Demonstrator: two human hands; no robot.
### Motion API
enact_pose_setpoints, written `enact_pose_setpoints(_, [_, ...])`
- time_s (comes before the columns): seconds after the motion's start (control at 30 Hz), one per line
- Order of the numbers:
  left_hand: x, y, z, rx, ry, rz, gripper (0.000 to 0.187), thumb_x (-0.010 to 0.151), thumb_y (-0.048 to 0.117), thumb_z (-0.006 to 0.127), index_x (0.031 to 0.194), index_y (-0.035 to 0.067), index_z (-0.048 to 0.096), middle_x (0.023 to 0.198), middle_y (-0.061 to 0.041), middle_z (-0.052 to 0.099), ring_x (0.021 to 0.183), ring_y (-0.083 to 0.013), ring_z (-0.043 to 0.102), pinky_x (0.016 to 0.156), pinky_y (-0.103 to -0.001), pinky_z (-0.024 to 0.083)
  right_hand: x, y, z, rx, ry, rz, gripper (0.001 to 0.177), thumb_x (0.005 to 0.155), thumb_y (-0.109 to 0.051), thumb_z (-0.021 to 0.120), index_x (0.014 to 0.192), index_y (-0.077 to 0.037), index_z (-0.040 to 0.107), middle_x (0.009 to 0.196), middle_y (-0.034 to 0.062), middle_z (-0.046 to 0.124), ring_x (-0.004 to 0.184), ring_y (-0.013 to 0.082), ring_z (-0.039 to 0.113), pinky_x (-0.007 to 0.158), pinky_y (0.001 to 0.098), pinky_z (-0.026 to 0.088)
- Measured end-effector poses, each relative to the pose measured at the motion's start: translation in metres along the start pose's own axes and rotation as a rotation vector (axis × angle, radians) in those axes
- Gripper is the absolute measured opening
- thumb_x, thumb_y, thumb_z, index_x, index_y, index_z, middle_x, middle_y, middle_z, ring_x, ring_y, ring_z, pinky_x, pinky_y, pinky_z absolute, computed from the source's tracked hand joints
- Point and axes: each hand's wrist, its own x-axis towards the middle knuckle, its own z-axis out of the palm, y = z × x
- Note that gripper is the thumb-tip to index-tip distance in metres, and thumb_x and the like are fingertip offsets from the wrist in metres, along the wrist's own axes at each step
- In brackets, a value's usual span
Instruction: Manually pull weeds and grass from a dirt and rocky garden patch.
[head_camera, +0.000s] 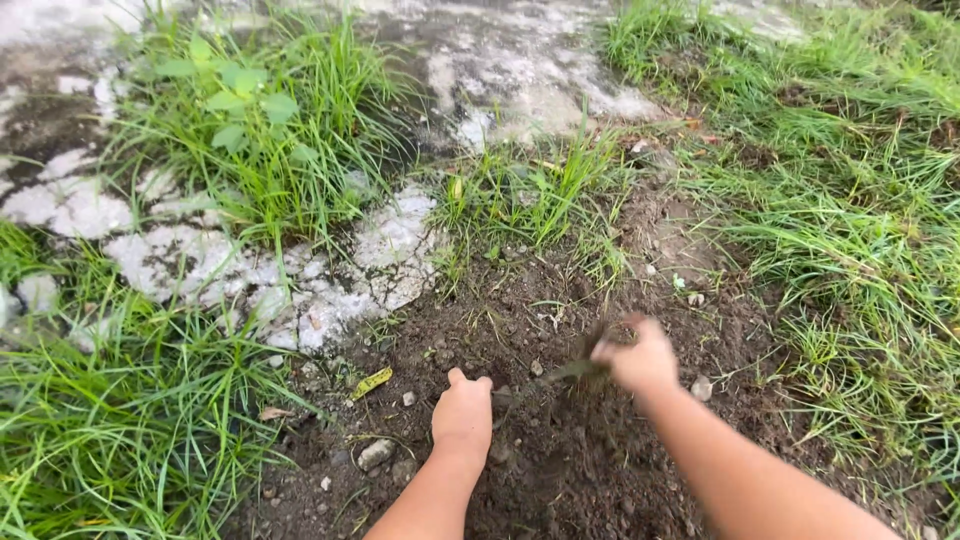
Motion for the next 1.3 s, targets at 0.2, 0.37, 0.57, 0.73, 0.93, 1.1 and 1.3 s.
enact_pose_setpoints(0.2, [0.014, -0.010, -0.006, -0.063, 0.037, -0.033, 0.029, 0.093, 0.011, 0.064, 0.118, 0.023, 0.072, 0.123, -0.015, 0.067, 0.109, -0.0354, 0.070, 0.094, -0.046, 0.058, 0.043, -0.015, -0.028, 0.207, 0.295, -0.017, 0.085, 0.083, -0.023, 0.082, 0.154, -0.007, 0.040, 0.141, 0.0175, 0.058, 0.121, 0.0285, 0.061, 0.106, 0.0463, 0.048])
enact_pose_setpoints(0.37, [0.001, 0.003, -0.038, 0.006, 0.074, -0.126, 0.049, 0.089, 0.029, 0.073, 0.136, 0.024, 0.059, 0.140, -0.011, 0.058, 0.133, -0.0321, 0.053, 0.111, -0.048, 0.046, 0.009, 0.015, 0.036, -0.230, -0.264, -0.130, 0.105, 0.076, -0.051, 0.084, 0.160, -0.020, 0.030, 0.161, 0.0201, 0.038, 0.147, 0.0370, 0.041, 0.121, 0.0501, 0.037])
enact_pose_setpoints(0.57, [-0.020, -0.009, -0.066, 0.135, -0.025, -0.347, 0.096, 0.085, 0.062, 0.069, 0.161, 0.034, 0.017, 0.170, -0.015, -0.002, 0.150, -0.0531, 0.000, 0.122, -0.065, 0.007, -0.072, -0.006, 0.055, -0.821, -0.501, -0.119, 0.114, 0.081, -0.061, 0.082, 0.166, -0.035, 0.011, 0.170, 0.0265, 0.005, 0.148, 0.0527, 0.027, 0.121, 0.0501, 0.037])
enact_pose_setpoints(0.73, [-0.007, -0.031, -0.061, 0.154, -0.133, -0.588, 0.115, 0.078, 0.091, 0.053, 0.164, 0.040, -0.005, 0.170, -0.011, -0.026, 0.149, -0.0609, -0.020, 0.116, -0.074, -0.004, 0.001, 0.016, 0.072, -0.808, -0.520, -0.306, 0.091, 0.083, -0.055, 0.080, 0.158, -0.025, 0.038, 0.156, 0.0233, 0.041, 0.149, 0.0339, 0.039, 0.117, 0.0495, 0.042])
enact_pose_setpoints(0.93, [0.002, -0.014, -0.077, 0.119, -0.258, -0.725, 0.124, 0.069, 0.094, 0.060, 0.162, 0.050, -0.008, 0.169, -0.010, -0.036, 0.150, -0.0606, -0.022, 0.116, -0.079, 0.004, 0.095, -0.050, 0.060, -0.871, -0.335, -0.370, 0.031, 0.090, -0.023, 0.063, 0.113, -0.008, 0.078, 0.119, 0.0158, 0.074, 0.108, 0.0344, 0.073, 0.093, 0.0470, 0.060])
enact_pose_setpoints(1.1, [0.011, -0.016, -0.087, 0.095, -0.338, -0.719, 0.127, 0.070, 0.091, 0.063, 0.163, 0.047, -0.012, 0.167, -0.014, -0.040, 0.150, -0.0609, -0.023, 0.115, -0.081, 0.008, 0.175, -0.101, 0.076, -1.058, -0.319, -0.722, 0.059, 0.092, -0.003, 0.053, 0.149, -0.018, 0.045, 0.173, 0.0002, 0.019, 0.128, 0.0320, 0.061, 0.098, 0.0494, 0.057])
enact_pose_setpoints(1.3, [0.011, -0.025, -0.086, 0.064, -0.352, -0.699, 0.128, 0.071, 0.087, 0.066, 0.164, 0.045, -0.011, 0.166, -0.017, -0.041, 0.149, -0.0615, -0.029, 0.114, -0.083, 0.006, 0.261, -0.081, 0.110, -1.270, -0.164, -0.778, 0.043, 0.098, -0.017, 0.054, 0.141, -0.011, 0.053, 0.142, 0.0127, 0.058, 0.129, 0.0330, 0.059, 0.102, 0.0492, 0.054])
